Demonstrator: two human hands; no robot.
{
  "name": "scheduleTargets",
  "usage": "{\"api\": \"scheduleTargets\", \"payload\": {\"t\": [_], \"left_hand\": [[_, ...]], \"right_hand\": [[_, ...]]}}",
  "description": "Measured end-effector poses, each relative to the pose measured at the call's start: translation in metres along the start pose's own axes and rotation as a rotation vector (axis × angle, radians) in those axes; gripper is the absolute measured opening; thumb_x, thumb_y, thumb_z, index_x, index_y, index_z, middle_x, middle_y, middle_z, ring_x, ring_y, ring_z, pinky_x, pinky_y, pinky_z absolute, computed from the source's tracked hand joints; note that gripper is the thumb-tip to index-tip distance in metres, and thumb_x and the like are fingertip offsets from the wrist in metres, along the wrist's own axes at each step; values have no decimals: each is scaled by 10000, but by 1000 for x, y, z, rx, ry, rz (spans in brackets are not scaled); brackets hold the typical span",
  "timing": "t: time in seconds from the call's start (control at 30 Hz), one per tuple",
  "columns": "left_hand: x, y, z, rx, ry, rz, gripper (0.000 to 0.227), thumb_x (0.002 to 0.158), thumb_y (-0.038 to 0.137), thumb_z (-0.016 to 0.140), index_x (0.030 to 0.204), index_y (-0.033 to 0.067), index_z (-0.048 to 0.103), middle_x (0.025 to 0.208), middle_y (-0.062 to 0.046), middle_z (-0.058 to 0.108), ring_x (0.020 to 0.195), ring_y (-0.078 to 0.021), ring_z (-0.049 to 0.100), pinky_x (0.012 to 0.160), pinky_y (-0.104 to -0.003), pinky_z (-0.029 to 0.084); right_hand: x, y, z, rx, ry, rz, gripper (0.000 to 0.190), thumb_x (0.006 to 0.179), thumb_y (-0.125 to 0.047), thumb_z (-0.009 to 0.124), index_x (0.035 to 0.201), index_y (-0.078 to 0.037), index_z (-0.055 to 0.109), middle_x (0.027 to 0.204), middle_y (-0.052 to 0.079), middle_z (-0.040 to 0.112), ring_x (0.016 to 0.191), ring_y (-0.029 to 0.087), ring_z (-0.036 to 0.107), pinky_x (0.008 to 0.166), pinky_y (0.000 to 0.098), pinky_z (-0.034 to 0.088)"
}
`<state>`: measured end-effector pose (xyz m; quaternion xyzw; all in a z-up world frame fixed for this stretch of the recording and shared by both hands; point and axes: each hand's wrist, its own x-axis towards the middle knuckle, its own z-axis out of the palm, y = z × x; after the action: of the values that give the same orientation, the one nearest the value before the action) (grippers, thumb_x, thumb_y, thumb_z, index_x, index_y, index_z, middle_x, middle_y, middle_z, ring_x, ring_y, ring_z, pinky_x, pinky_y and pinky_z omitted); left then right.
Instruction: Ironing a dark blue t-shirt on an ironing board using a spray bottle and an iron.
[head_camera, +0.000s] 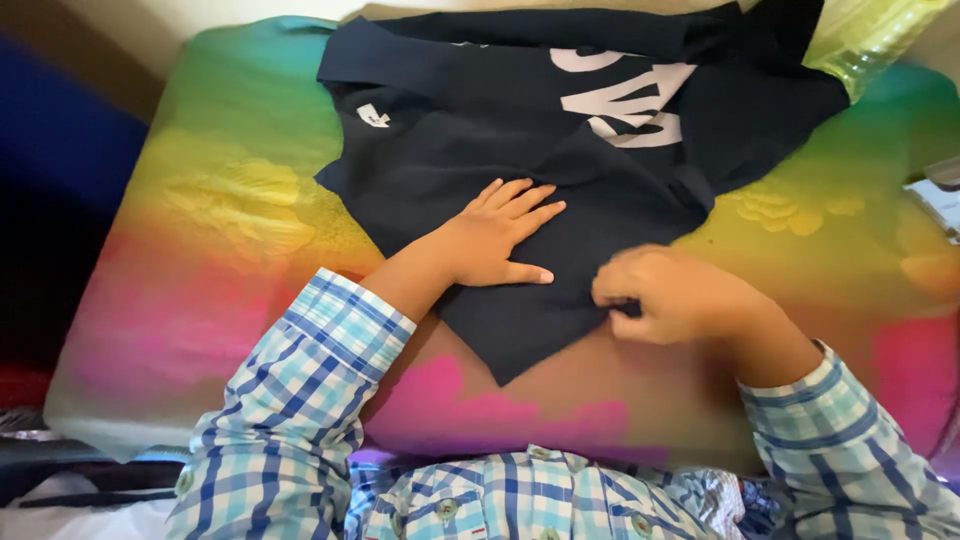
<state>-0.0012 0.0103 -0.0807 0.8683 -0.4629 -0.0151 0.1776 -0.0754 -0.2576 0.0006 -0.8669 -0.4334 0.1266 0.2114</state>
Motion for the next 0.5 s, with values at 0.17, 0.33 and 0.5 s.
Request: {"api": "scheduleTargets", "payload": {"t": [0.17, 0.33, 0.5], "left_hand": [[-5, -17, -27, -99, -15, 80, 809, 869, 594, 693, 1497, 124, 494, 1570, -158, 434, 1435, -374, 384, 1147, -525, 297], [-44, -30, -120, -32, 110, -433, 398, 889, 494, 746, 1111, 166, 776, 1138, -92, 757, 1079, -287, 699, 911, -430, 541], [-105, -143, -104, 250, 34, -1194, 883, 833, 865, 599, 1036, 15, 727, 1071, -220, 716, 927, -407, 647, 774, -504, 501]], "right_hand": [[7, -21, -6, 32, -79, 93, 292, 702, -304, 813, 718, -73, 637, 654, 97, 607, 663, 290, 637, 600, 420, 483], [21, -52, 13, 2, 172, -343, 466, 735, -438, 850, 939, -56, 678, 841, 98, 608, 788, 294, 597, 661, 400, 464], [29, -62, 45, -104, 176, -445, 547, 848, -382, 796, 1239, -18, 680, 956, 65, 621, 839, 236, 591, 725, 374, 462]]}}
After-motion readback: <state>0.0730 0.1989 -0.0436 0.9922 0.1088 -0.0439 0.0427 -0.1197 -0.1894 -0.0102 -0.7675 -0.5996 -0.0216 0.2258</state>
